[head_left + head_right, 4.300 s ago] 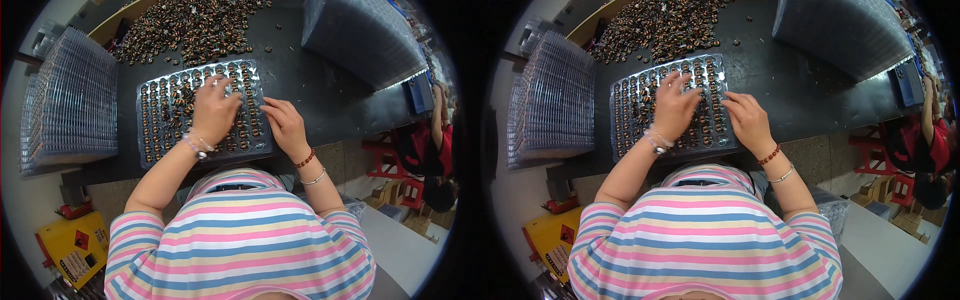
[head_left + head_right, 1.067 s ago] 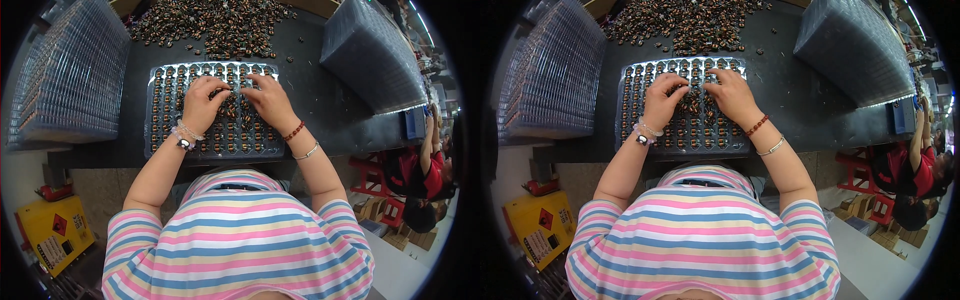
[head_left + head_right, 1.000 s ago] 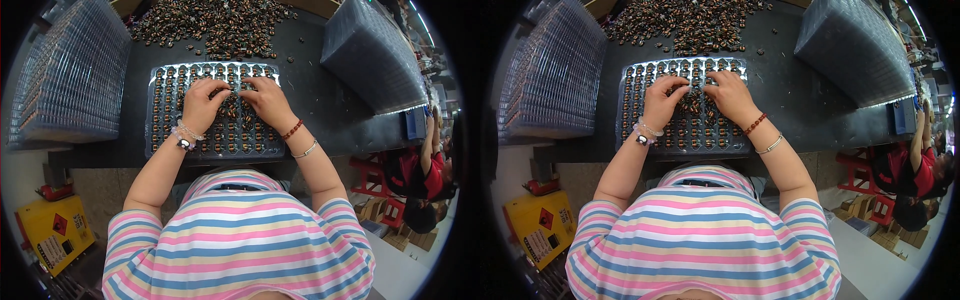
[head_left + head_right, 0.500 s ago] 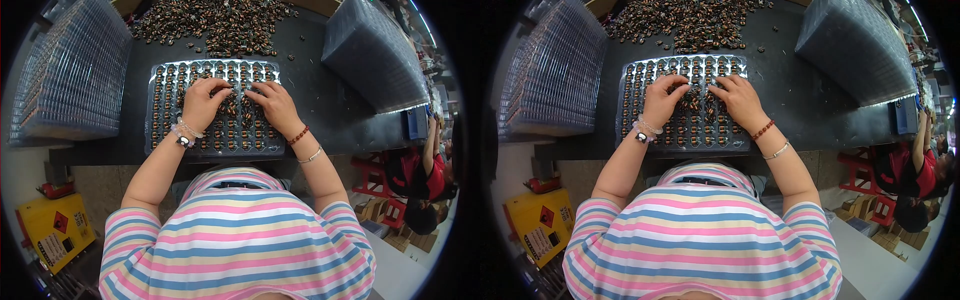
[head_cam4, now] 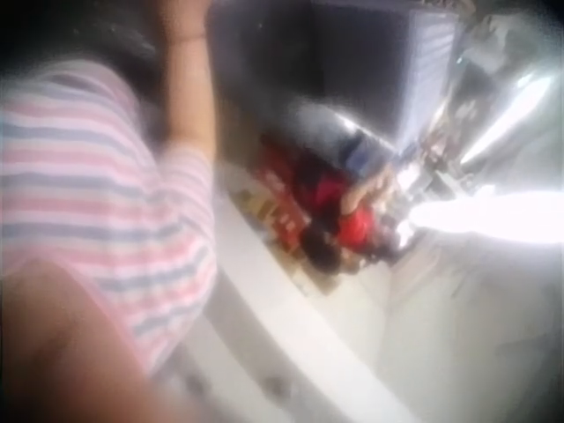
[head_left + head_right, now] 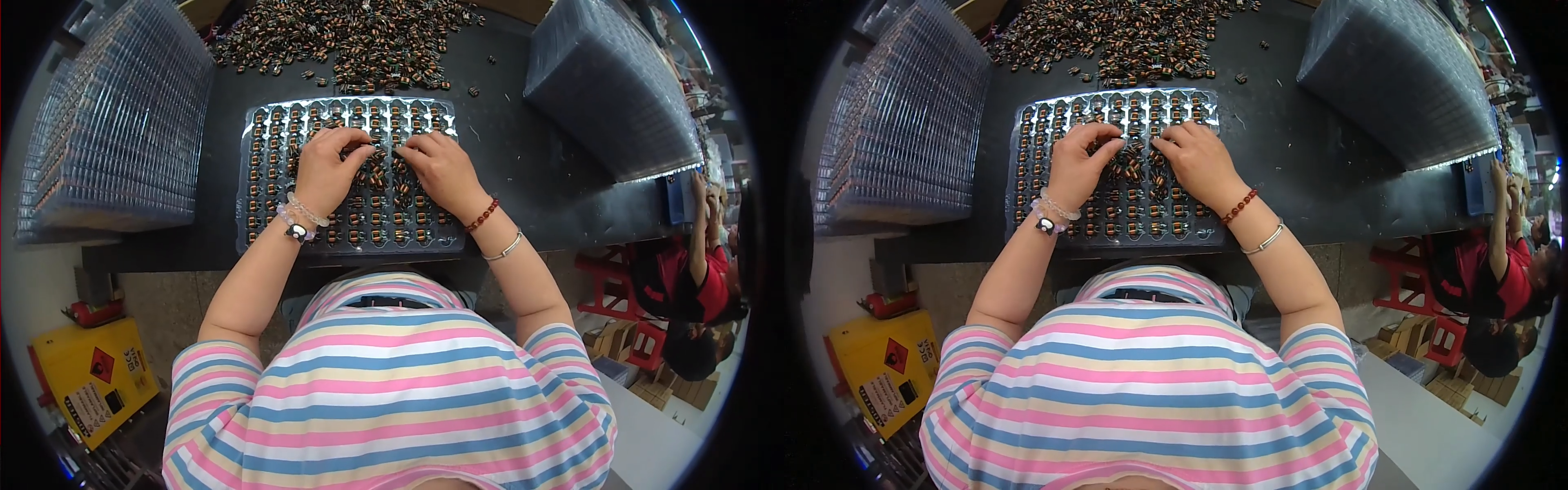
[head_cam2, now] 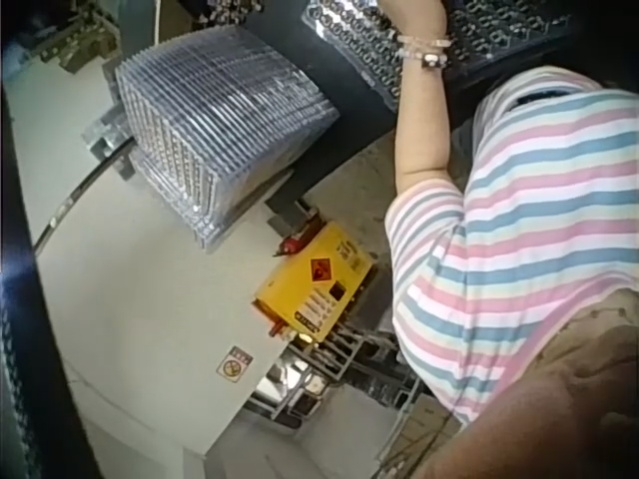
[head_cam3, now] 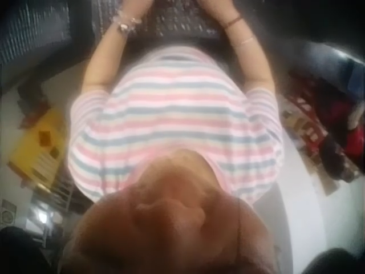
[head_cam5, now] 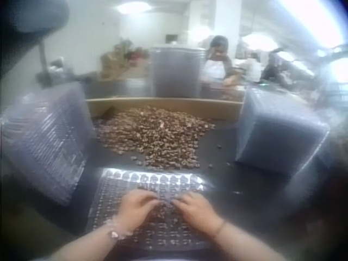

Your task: The person sorts small electronic or mechanical components by hand, placing them into a plastic organizer tray.

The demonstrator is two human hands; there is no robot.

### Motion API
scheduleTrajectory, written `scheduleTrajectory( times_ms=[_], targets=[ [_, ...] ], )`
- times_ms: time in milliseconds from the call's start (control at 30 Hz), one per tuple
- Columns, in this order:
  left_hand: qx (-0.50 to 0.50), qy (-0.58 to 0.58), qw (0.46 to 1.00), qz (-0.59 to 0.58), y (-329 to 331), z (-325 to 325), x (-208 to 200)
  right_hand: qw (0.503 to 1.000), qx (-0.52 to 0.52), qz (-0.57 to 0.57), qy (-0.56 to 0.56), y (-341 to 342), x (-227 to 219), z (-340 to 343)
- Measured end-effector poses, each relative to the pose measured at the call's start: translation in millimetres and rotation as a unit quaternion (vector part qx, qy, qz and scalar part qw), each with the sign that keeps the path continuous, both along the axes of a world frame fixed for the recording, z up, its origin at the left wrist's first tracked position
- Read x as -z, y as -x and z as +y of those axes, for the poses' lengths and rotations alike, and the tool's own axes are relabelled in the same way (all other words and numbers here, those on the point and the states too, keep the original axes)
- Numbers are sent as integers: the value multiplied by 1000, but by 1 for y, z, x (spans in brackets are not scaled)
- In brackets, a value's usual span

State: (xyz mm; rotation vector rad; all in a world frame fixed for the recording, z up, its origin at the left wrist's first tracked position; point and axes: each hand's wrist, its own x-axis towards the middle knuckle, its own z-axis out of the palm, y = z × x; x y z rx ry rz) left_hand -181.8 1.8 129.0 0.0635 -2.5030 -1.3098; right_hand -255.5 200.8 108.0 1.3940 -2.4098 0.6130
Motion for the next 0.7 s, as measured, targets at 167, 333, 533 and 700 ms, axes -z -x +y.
scheduleTrajectory(
  times_ms=[167, 333, 533, 700],
  targets=[
    [5, -5, 1000, -1, 0, 0, 2, 999, -27, -20, -25, 3, 2, -1],
    [-6, 2, 1000, 5, -1, -7, 6, 999, -18, -41, -10, -4, -8, 2],
    [-10, -27, 1000, 1, 1, -4, 6, 988, -44, -149, -17, -8, -9, 0],
    [-11, 55, 997, 47, 0, 0, 6, 981, 11, -192, 39, -8, -17, 8]
  ],
)
